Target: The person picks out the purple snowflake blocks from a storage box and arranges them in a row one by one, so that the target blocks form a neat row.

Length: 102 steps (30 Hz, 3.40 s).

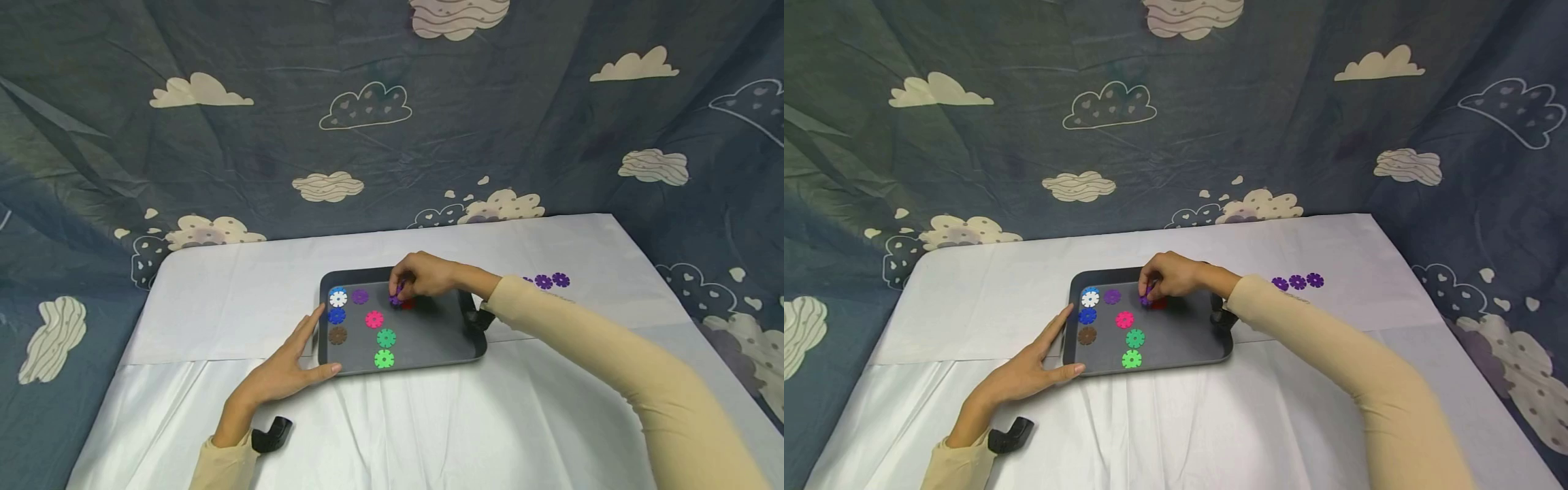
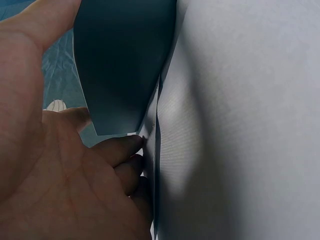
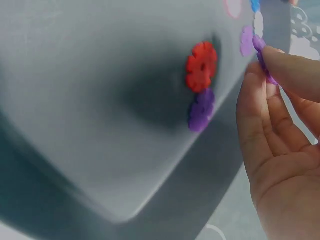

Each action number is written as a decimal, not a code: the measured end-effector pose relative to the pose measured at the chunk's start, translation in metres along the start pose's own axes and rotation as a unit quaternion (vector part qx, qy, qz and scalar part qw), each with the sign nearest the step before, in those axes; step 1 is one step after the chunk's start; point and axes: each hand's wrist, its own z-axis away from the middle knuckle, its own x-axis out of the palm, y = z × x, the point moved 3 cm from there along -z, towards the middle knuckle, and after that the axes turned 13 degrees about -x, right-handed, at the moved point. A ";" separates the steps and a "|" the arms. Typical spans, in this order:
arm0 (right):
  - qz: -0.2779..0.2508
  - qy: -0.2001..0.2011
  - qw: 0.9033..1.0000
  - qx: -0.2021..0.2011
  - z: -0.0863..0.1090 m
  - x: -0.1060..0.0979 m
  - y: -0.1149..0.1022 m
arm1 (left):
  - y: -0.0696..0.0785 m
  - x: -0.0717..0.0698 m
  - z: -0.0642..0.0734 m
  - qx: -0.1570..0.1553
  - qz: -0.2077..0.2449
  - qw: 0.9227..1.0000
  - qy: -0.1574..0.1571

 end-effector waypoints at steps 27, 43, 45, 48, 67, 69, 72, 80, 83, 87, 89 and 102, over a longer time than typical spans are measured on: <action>-0.108 0.123 0.985 0.053 0.076 -0.037 0.010 | 0.001 -0.002 0.001 -0.008 -0.005 1.000 -0.005; -0.131 0.205 0.962 0.122 0.151 -0.043 0.036 | 0.000 0.000 0.000 -0.003 -0.001 1.000 -0.005; -0.130 0.216 0.958 0.134 0.161 -0.043 0.041 | 0.000 0.000 0.000 -0.002 -0.001 1.000 -0.005; -0.122 0.230 0.953 0.156 0.175 -0.043 0.049 | 0.000 0.000 0.000 -0.002 -0.001 1.000 -0.005; -0.056 0.242 0.941 0.230 0.240 -0.034 0.085 | 0.000 0.000 -0.001 -0.006 -0.005 1.000 -0.005; -0.052 0.240 0.941 0.233 0.244 -0.033 0.088 | 0.001 0.000 -0.001 -0.006 -0.008 1.000 -0.004; -0.033 0.237 0.939 0.245 0.249 -0.031 0.093 | 0.001 0.000 -0.001 -0.009 -0.008 1.000 -0.004; -0.021 0.234 0.940 0.247 0.255 -0.026 0.097 | 0.000 0.000 0.000 -0.001 0.001 1.000 -0.004; -0.018 0.232 0.942 0.244 0.255 -0.024 0.095 | 0.000 0.001 -0.001 0.001 0.001 1.000 -0.004; -0.014 0.230 0.943 0.240 0.257 -0.021 0.094 | -0.001 0.001 -0.001 -0.001 -0.002 1.000 -0.004; -0.011 0.229 0.945 0.234 0.257 -0.020 0.094 | -0.001 0.001 -0.001 0.000 -0.002 1.000 -0.003; 0.025 0.224 0.943 0.243 0.255 -0.018 0.097 | 0.000 0.000 0.000 0.001 -0.001 1.000 -0.004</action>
